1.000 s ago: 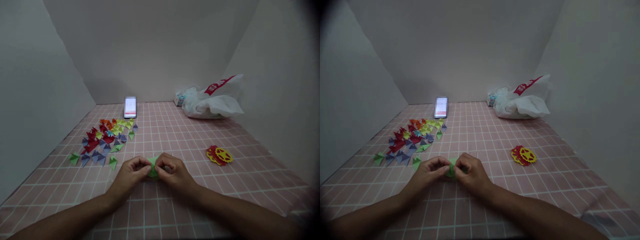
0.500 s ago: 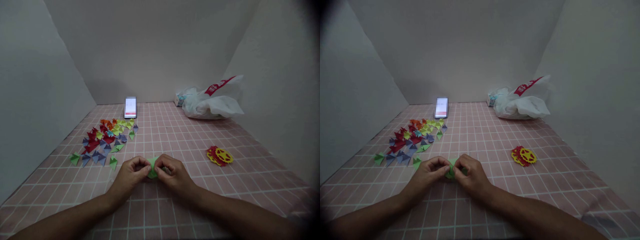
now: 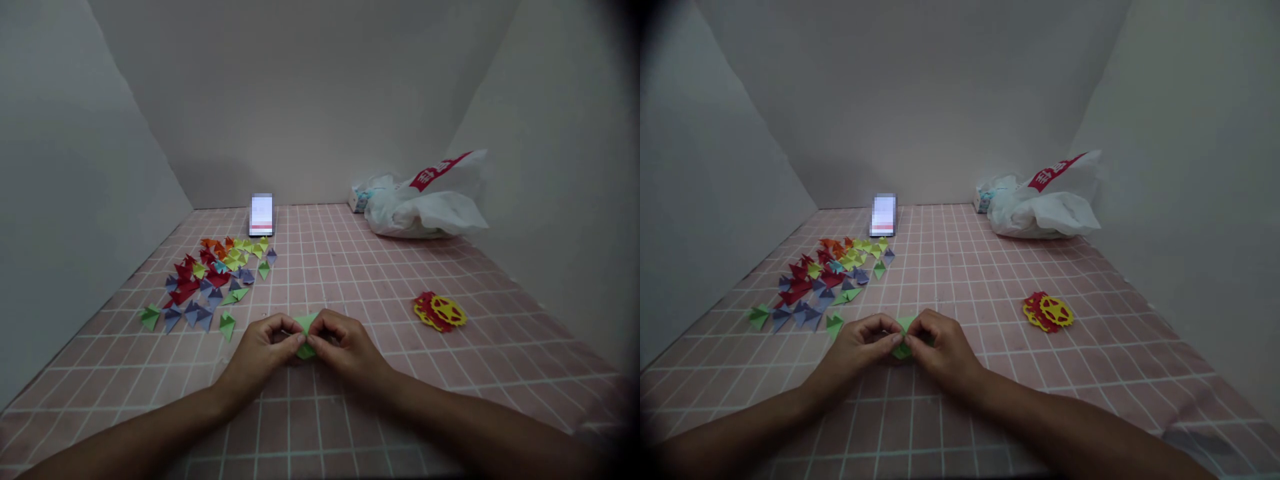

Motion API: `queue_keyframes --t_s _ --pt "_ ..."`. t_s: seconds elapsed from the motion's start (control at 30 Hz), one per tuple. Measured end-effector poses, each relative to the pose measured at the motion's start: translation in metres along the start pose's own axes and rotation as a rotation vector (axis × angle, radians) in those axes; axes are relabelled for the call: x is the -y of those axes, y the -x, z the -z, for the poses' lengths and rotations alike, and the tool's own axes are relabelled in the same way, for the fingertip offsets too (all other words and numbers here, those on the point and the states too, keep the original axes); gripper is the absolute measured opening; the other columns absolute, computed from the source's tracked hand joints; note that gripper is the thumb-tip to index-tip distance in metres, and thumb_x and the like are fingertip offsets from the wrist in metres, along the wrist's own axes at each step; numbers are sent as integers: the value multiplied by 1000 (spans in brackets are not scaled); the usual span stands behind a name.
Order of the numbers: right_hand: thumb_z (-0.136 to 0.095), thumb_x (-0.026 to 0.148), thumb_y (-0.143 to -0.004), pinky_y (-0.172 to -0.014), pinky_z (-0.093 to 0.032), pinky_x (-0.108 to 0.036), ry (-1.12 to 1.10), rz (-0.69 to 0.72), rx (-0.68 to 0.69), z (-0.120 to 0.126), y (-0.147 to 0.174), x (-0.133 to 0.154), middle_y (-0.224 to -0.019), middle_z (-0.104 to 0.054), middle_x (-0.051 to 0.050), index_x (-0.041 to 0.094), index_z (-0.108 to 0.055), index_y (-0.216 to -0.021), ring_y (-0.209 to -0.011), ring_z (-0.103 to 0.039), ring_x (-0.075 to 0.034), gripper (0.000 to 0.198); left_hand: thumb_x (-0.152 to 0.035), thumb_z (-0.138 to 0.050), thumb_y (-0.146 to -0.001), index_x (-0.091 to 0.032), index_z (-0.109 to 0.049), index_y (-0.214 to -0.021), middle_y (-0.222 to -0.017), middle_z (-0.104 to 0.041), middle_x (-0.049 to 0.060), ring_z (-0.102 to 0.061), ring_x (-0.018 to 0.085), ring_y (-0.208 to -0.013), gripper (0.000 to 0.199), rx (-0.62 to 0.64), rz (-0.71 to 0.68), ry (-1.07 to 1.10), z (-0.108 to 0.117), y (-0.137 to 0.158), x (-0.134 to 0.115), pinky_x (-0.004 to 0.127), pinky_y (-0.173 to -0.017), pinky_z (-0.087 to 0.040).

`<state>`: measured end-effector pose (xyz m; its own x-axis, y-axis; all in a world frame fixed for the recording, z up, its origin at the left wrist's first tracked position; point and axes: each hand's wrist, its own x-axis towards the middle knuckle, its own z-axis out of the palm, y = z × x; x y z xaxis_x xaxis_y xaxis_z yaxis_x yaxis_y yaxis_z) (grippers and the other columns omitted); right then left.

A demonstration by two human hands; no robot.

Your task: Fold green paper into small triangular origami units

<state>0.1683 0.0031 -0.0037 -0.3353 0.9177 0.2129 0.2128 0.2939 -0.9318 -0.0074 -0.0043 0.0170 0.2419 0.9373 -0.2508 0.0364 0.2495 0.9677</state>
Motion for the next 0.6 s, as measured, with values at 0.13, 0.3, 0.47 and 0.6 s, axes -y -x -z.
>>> queue_keyframes --t_s 0.13,0.3,0.47,0.6 --pt "-58 21 -83 -63 -41 -28 -33 -8 38 0 0 -1 -70 -58 -1 19 -58 -72 -68 -53 -15 11 -30 -71 -72 -15 -63 -71 -66 -58 -2 -52 11 -58 16 -12 -49 -77 3 -1 0 23 -56 -42" --pt "-60 30 -87 -66 -43 -29 -144 42 56 1 1 1 -79 -58 -1 19 -59 -87 -73 -54 -15 10 -29 -69 -75 -16 -61 -68 -63 -54 -3 -45 10 -56 17 -77 -110 -93 4 -2 0 21 -54 -36" --pt "-62 23 -86 -75 -43 -31 -69 205 40 0 1 0 -82 -59 -2 20 -59 -75 -82 -57 -17 12 -31 -68 -77 -16 -62 -70 -61 -52 -4 -41 9 -53 17 -49 -112 -60 5 -2 4 21 -50 -32" --pt "-60 21 -87 -69 -43 -30 -17 173 24 0 0 -1 -78 -59 -2 19 -57 -75 -75 -56 -16 13 -30 -69 -76 -16 -61 -71 -58 -50 -5 -41 8 -51 16 -12 -94 -11 4 -2 6 20 -50 -32"
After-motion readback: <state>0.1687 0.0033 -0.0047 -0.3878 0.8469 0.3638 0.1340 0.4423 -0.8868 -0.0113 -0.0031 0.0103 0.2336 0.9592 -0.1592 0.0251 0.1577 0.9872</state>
